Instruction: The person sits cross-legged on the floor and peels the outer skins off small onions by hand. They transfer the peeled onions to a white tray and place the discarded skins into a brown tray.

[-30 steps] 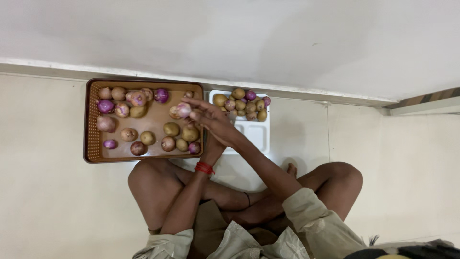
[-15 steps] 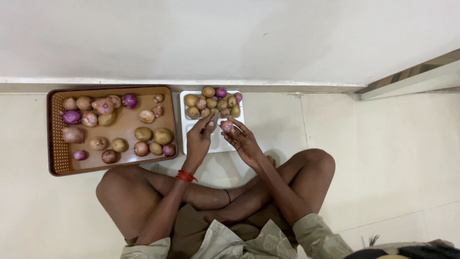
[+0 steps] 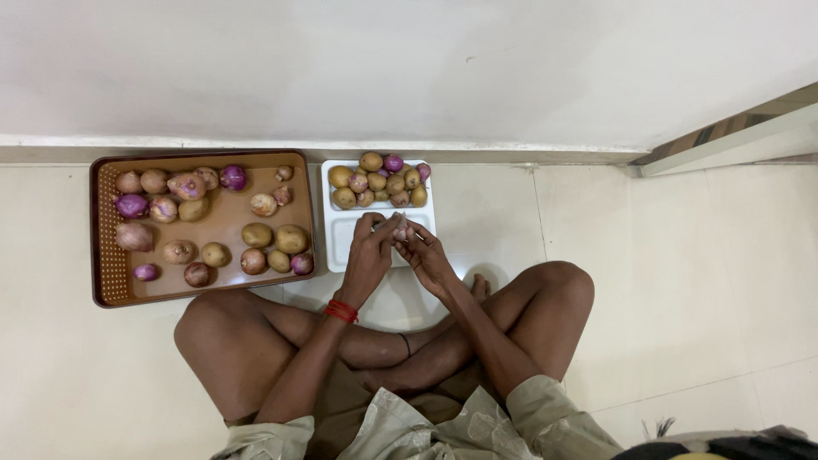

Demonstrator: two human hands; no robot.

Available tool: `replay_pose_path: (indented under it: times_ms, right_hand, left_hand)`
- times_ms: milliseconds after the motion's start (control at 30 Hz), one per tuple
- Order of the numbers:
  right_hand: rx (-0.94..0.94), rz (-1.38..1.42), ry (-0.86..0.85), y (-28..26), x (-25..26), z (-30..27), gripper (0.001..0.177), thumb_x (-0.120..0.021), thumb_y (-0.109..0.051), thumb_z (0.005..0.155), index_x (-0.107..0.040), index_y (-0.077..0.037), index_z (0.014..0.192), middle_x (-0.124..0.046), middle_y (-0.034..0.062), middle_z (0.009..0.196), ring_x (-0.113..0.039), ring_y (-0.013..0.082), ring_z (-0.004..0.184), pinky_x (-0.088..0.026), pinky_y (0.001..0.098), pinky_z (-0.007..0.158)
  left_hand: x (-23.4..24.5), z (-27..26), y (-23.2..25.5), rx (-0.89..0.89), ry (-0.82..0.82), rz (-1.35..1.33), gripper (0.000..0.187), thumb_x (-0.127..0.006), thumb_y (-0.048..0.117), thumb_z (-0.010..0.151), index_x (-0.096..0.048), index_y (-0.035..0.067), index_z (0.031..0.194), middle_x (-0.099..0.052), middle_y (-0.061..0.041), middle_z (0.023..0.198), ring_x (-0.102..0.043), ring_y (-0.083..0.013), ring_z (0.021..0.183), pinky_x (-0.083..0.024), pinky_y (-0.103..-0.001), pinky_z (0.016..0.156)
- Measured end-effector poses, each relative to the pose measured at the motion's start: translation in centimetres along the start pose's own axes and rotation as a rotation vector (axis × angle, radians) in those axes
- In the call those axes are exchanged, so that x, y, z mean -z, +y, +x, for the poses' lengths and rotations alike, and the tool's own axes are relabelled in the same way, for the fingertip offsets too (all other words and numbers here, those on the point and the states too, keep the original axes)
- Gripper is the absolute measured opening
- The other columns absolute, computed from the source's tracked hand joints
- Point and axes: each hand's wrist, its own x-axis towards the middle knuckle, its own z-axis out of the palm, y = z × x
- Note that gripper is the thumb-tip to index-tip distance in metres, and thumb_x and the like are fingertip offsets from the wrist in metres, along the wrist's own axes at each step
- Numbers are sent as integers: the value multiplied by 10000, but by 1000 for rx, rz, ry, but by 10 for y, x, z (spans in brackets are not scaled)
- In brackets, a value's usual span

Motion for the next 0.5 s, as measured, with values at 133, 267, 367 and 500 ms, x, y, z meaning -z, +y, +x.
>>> replay_pose_path:
  times_ms: [133, 267, 367, 500]
  right_hand:
    - [28, 53, 15, 7, 9, 7, 343, -632, -148, 1031, -578, -9, 1340, -667, 49, 1148, -652, 129, 1000, -569, 275, 927]
    - [-11, 72, -27, 8, 10, 3, 286, -623, -146, 1066, -567, 0, 1305, -643, 73, 1139, -655, 154, 1009, -572, 276, 929]
    - [-9, 30, -17, 8, 4, 0, 302, -606, -139, 1045, -561, -3, 1311, -651, 76, 1160, -658, 155, 994, -572, 270, 915]
    - [12, 105, 49, 7, -1, 3, 360, -611, -112, 1049, -569, -13, 1393, -627, 66, 1149, -637, 143, 993, -561, 276, 925]
  left_hand:
    - [2, -5, 7, -231, -87, 141, 483, -611, -115, 827, -692, 18, 1284, -601, -154, 1172, -591, -312, 1047, -554, -414, 895]
    - [5, -1, 5, -233, -56, 151, 472, -611, -140, 807, -698, -13, 1253, -621, -150, 1111, -603, -305, 1024, -558, -414, 884]
    - [8, 8, 3, -70, -18, 42, 409, -609, -150, 868, -708, -12, 1240, -625, -147, 1056, -616, -293, 986, -552, -411, 855]
    - [6, 0, 12, -150, -69, 76, 400, -612, -146, 853, -708, -7, 1215, -638, -127, 1060, -604, -289, 958, -568, -401, 863]
